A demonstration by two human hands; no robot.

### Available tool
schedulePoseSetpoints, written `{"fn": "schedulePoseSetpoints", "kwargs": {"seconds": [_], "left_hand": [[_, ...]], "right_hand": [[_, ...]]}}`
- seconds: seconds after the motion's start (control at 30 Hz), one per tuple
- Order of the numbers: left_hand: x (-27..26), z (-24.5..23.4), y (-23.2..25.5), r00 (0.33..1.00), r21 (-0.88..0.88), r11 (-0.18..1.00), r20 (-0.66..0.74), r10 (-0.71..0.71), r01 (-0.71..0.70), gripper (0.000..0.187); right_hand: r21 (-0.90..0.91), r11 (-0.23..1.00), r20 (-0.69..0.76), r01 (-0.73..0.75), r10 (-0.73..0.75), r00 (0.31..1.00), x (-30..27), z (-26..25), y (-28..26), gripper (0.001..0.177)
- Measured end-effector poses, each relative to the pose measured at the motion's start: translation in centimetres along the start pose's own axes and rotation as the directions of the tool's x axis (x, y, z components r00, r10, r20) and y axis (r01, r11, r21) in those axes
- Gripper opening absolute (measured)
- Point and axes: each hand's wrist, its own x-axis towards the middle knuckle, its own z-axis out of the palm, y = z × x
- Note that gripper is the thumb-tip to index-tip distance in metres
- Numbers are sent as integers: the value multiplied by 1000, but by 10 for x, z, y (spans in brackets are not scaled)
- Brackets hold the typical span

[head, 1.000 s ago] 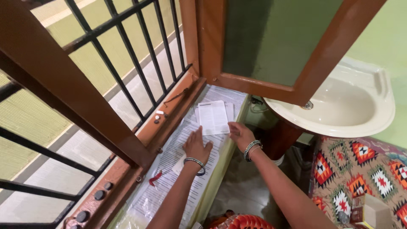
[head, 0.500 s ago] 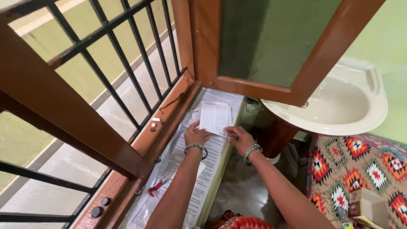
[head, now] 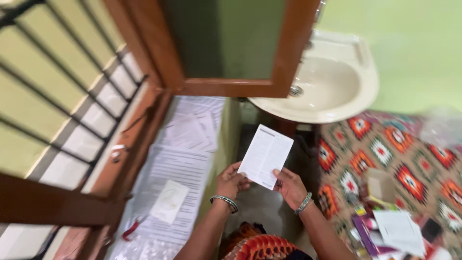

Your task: The person moves various small items from a windowsill to a nearby table. They pick up a book, a small box, a bottle, a tube, a comb, and several papers, placing them one by one onto the patterned tablecloth.

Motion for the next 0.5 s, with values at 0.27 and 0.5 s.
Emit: {"fn": "schedulePoseSetpoints", "kwargs": {"seconds": [0.27, 0.5], "left_hand": [[-2, 88, -134, 944, 412, 899, 214, -251, 145, 45], [-12, 165, -238, 715, 684, 727, 482, -506, 54, 50]], "right_hand": [[-72, 997, -488, -7, -29, 873, -85, -158, 73, 21], [188, 981, -819, 44, 132, 559, -176, -291, 143, 16]]}}
